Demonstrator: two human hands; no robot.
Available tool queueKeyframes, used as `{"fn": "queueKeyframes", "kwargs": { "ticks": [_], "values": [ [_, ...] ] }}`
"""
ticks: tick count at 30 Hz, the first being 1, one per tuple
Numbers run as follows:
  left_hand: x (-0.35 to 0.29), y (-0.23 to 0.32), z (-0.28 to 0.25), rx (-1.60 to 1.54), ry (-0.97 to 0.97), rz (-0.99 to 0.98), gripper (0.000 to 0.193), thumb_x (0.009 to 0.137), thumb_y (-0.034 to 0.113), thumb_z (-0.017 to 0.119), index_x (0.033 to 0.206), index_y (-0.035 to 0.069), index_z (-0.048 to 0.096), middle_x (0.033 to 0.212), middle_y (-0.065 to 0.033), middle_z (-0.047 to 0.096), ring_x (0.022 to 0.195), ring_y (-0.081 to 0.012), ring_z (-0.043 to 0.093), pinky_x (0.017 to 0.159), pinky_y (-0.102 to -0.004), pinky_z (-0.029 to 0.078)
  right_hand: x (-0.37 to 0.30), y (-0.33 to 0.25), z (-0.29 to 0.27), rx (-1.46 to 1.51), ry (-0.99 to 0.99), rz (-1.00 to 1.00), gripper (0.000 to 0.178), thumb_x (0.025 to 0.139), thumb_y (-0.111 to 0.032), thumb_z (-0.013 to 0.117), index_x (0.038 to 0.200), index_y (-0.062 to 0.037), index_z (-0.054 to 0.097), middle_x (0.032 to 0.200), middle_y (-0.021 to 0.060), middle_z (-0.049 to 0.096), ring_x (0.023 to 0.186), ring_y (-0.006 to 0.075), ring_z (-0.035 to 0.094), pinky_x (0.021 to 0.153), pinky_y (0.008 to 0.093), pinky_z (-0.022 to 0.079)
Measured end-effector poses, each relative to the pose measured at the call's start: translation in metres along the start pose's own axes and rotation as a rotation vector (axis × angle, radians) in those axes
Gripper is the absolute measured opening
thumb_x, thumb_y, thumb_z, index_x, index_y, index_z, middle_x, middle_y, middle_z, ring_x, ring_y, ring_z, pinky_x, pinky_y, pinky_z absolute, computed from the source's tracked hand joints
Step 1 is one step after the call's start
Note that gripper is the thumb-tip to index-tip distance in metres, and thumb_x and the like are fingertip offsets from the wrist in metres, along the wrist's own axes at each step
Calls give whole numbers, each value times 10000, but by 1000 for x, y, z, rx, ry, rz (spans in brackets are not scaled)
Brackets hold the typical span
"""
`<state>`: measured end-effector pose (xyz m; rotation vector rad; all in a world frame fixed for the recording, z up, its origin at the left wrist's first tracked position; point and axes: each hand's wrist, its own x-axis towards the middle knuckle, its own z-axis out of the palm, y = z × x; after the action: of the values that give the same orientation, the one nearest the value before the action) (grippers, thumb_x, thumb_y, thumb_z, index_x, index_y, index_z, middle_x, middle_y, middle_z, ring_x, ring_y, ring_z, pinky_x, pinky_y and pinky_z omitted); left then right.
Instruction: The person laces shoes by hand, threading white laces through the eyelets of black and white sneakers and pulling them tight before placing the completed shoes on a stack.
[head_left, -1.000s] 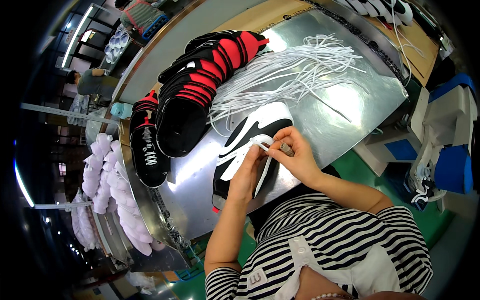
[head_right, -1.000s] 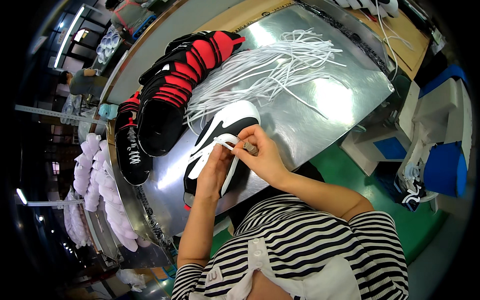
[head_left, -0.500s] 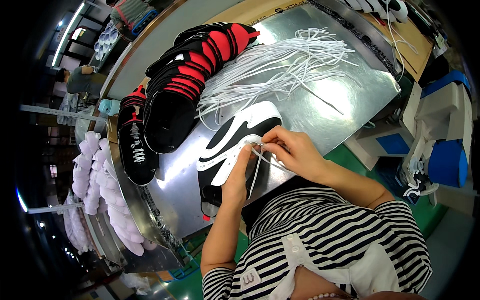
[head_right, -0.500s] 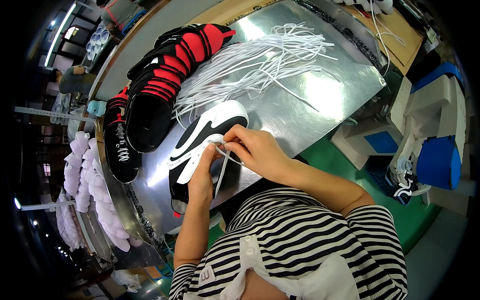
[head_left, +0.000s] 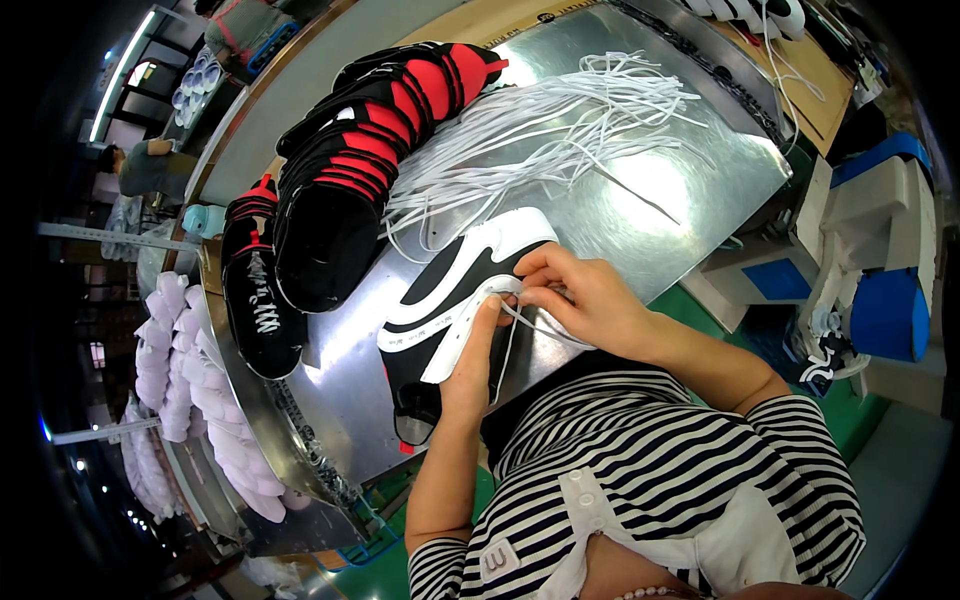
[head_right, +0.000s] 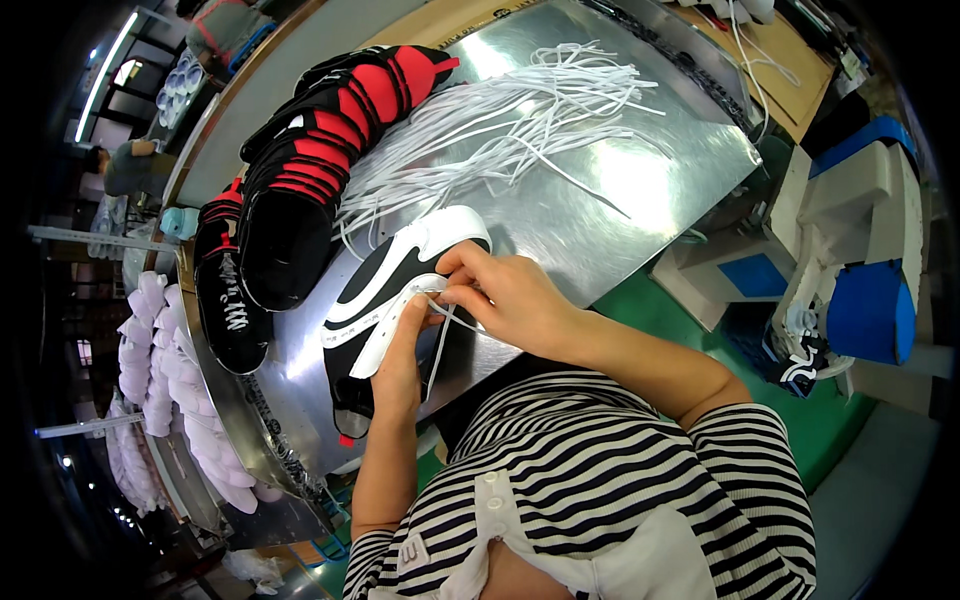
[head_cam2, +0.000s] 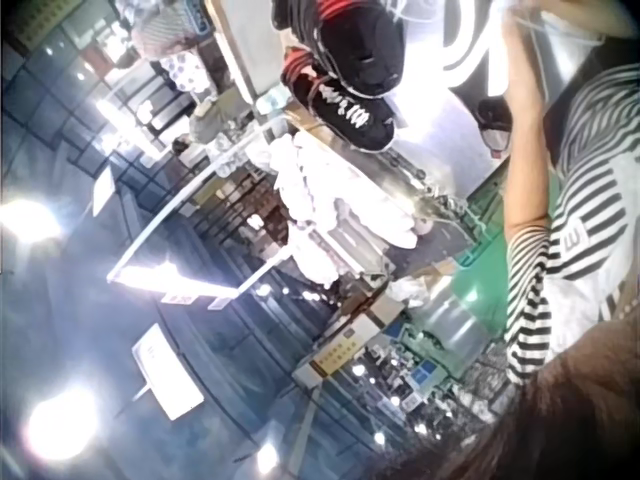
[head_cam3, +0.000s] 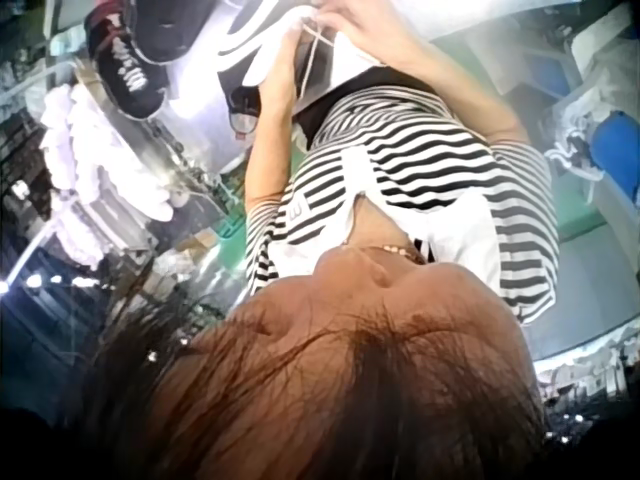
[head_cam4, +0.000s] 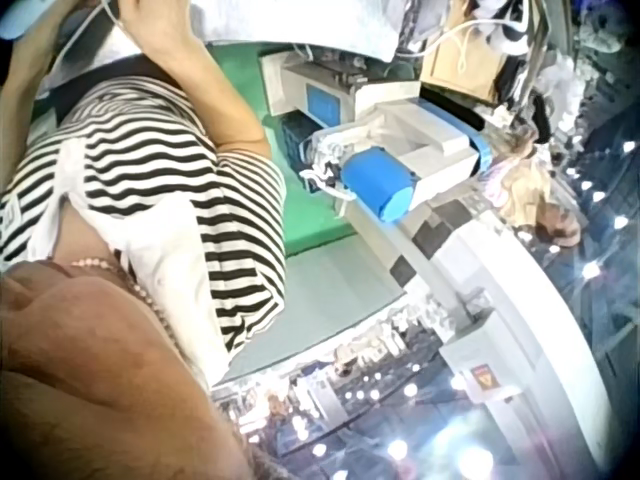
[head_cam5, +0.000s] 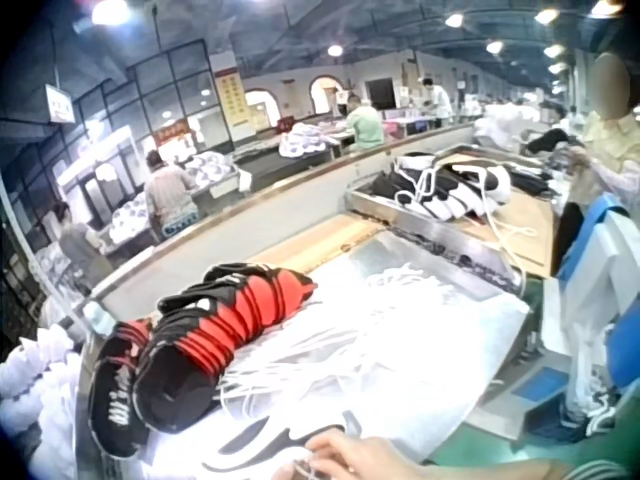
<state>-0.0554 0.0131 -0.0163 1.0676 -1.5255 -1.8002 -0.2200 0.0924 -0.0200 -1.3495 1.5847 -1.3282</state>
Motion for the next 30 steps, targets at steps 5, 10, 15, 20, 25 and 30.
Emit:
{"fn": "queueKeyframes", "kwargs": {
  "ticks": [5, 10, 15, 20, 25, 30],
  "values": [
    [-4, 3, 1, 77, 31, 37, 265, 971, 194, 597, 1118, -12, 674, 1052, -73, 684, 929, -131, 617, 830, -276, 495, 1, -3, 8, -95, 10, 34, 237, 938, -142, 614, 1116, -17, 521, 884, 155, 705, 805, 271, 707, 681, 332, 535],
    [3, -55, -18, 523, -70, 323, 294, 1001, 75, 492, 1260, -25, 587, 1194, -155, 646, 1048, -242, 635, 925, -316, 487, 4, -25, 12, -419, -88, 211, 272, 920, -208, 587, 1114, -40, 497, 836, 164, 686, 759, 383, 671, 638, 427, 522],
    [2, -52, -6, 417, -308, 287, 296, 1016, 77, 459, 1268, -31, 574, 1191, -152, 645, 1042, -239, 639, 912, -330, 495, 2, 3, 45, -428, -115, -34, 184, 938, -91, 396, 1087, 18, 385, 720, 226, 623, 683, 424, 652, 588, 491, 524],
    [-13, -57, -28, 313, -280, 187, 301, 1032, 79, 427, 1275, -37, 560, 1188, -149, 644, 1036, -235, 644, 899, -343, 502, 10, 5, 40, -449, -193, -159, 329, 840, -90, 593, 1080, 51, 419, 673, 189, 615, 670, 411, 636, 578, 469, 494],
    [-5, -71, -71, 130, -90, 53, 276, 1005, 182, 484, 1176, 0, 602, 1101, -134, 653, 967, -232, 642, 864, -361, 525, 2, -18, -11, -525, -158, -10, 306, 869, -173, 635, 1100, -15, 510, 879, 177, 648, 823, 362, 651, 677, 459, 496],
    [9, -35, -76, 46, -151, -270, 397, 1001, 293, 490, 1264, 0, 539, 1288, -162, 526, 1134, -274, 549, 949, -372, 465, 33, 36, -15, -42, -28, -9, 544, 785, -344, 771, 1185, -49, 550, 1025, 146, 645, 934, 286, 628, 790, 366, 490]
  ]
}}
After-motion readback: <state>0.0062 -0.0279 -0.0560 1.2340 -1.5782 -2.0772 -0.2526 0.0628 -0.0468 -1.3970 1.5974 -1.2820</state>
